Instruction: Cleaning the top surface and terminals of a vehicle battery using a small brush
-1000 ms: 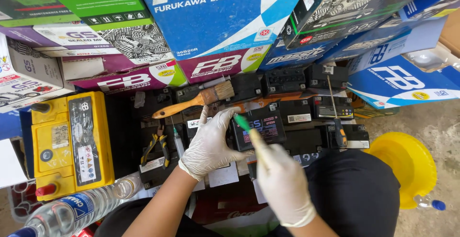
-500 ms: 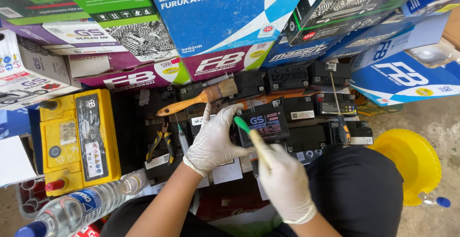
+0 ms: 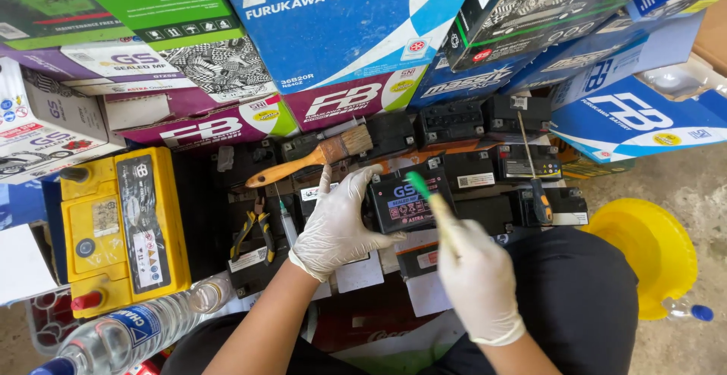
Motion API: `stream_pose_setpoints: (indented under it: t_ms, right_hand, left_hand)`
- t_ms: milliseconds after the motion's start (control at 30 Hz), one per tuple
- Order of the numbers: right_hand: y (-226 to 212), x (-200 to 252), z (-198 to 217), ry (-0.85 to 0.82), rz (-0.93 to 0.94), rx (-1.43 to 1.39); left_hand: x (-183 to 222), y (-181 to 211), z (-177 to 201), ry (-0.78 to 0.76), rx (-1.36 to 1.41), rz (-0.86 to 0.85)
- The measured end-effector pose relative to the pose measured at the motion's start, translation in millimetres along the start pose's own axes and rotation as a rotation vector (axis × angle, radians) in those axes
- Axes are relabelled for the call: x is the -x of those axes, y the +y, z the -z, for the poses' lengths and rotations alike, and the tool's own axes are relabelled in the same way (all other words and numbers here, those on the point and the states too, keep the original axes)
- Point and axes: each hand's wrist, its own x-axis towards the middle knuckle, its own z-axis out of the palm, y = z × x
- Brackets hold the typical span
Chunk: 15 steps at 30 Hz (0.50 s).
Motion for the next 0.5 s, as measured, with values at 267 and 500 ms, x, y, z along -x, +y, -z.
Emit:
stream_pose_setpoints:
  t_ms: [267,500]
  right_hand:
    - [-26.6,2.7,-15.7,-0.076,0.097,-0.126]
    - [-7.2,-0.8,-7.4,0.018,-0.010,-0.082]
  left_hand:
    - [0.0,-0.6,-0.1,0.026,-0.022,-0.045]
    - [-2.1,3.8,2.4,0.011,-0.063,-0.010]
